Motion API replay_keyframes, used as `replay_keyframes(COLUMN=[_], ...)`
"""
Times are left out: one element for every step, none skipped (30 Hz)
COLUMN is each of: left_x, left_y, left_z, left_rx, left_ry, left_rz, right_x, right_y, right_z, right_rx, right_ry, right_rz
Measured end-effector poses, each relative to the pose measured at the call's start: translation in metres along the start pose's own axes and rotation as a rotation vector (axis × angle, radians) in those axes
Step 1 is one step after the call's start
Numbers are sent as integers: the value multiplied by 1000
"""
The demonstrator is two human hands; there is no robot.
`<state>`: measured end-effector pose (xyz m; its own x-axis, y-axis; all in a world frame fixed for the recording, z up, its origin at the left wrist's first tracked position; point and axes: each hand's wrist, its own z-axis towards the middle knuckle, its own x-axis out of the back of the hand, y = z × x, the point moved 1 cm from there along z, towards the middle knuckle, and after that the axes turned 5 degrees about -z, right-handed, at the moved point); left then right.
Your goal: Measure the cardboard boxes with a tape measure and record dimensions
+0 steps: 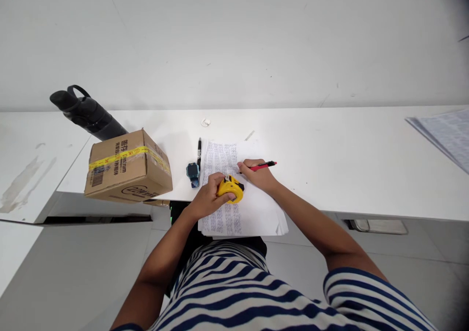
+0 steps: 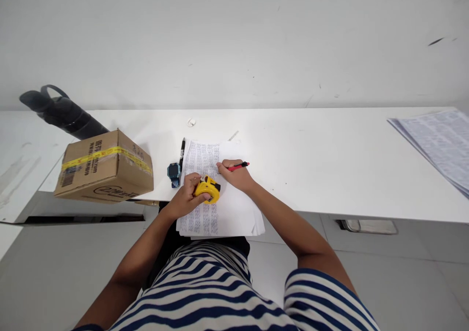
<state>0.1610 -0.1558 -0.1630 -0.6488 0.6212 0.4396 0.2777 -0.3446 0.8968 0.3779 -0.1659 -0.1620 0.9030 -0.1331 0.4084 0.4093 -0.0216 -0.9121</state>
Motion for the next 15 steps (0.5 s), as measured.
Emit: replay_keyframes(left_x=[0, 0, -1, -1, -1, -1, 0, 0, 1, 1, 2, 2, 3, 3, 4], left_y=[-1, -3, -4, -5, -5, -5, -4, -3, -2, 0, 2, 4, 6, 8, 9], left_z=[0, 0, -1, -1, -1, -1, -2, -2, -2, -2, -2, -2, -2, -2, -2], left_rx=[-9, -16, -23, -28, -32, -33, -31, -25, -16, -3, 12, 24, 32, 34, 31], left_ry=[0, -3, -7, -12, -16, -17, -15, -15, -15, -19, -26, -34, -41, -44, -44], left_rz=[16, 33, 47, 57, 64, 69, 72, 75, 78, 82, 86, 89, 92, 94, 96], right_x=[0, 0, 0, 0, 1, 1, 1, 1, 1, 0, 0, 1, 1, 1, 1], right_y=[0, 0, 0, 0, 0, 0, 0, 0, 0, 0, 0, 0, 0, 0, 0], right_z=[0, 1, 1, 1, 2, 2, 1, 1, 1, 0, 0, 0, -1, 0, 0], right_rx=[1, 5, 9, 12, 12, 11, 10, 11, 14, 14, 10, 3, -5, -7, -4], right_ry=[-15, -38, -58, -68, -65, -54, -44, -40, -41, -39, -29, -14, 2, 6, -7], right_rz=[-5, -12, -19, -24, -27, -27, -26, -26, -25, -24, -22, -18, -15, -15, -17])
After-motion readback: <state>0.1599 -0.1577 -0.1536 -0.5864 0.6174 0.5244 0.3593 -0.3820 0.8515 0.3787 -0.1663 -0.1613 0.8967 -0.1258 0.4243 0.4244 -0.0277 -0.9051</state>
